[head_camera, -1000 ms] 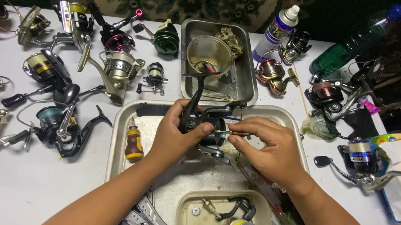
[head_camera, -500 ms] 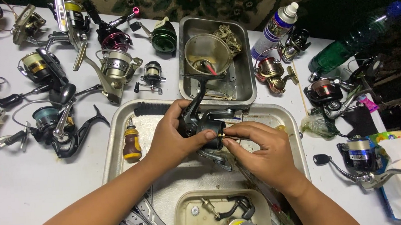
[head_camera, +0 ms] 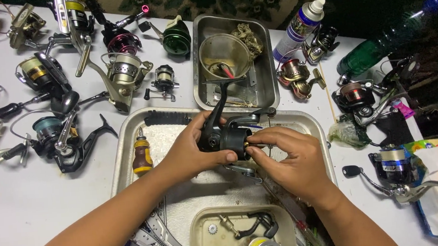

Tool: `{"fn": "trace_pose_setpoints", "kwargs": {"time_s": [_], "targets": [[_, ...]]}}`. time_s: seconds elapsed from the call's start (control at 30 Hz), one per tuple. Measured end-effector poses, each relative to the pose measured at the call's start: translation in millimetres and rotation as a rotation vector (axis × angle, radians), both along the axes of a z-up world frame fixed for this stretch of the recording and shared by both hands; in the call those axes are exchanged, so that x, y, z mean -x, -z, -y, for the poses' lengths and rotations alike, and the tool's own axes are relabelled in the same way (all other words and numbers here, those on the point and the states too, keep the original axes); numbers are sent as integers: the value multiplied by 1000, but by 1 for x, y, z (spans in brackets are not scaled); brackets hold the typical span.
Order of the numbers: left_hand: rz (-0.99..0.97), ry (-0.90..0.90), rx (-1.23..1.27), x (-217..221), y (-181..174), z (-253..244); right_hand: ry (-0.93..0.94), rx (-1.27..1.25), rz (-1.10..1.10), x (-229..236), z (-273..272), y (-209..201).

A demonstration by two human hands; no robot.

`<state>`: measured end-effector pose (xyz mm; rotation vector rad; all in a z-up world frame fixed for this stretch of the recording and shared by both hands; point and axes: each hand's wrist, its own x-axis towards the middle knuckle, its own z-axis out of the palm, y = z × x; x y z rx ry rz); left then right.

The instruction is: Reassembling the internal components and rotor of a spinning fishing reel on a work tray.

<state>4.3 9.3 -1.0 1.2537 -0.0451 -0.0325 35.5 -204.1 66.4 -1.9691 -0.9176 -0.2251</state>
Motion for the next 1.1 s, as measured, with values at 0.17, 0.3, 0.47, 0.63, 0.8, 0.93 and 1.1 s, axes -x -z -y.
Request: {"fn": "trace_pose_setpoints", "kwargs": {"time_s": [0.17,0.3,0.47,0.63,0.8,0.93,1.1], "targets": [[-13,27,37,-2,11,-2,-10,-1,-30,-2,2,-1],[1,34,44,-3,8,-3,-77,16,-96,-6,5,-5],[12,25,54,0,10,-3,-84,40,-109,-7,6,-7],[32,19,47,0,7,-4,-79,57,-74,-6,6,-6],[34,13,8,0,5,-4,-108,76,7,-7,6,-4],[38,0,15,1,9,-1,-123,83,69,-8,5,-2],[49,-21,-18,3,4,-2,-111,81,130,-6,3,-3]]}}
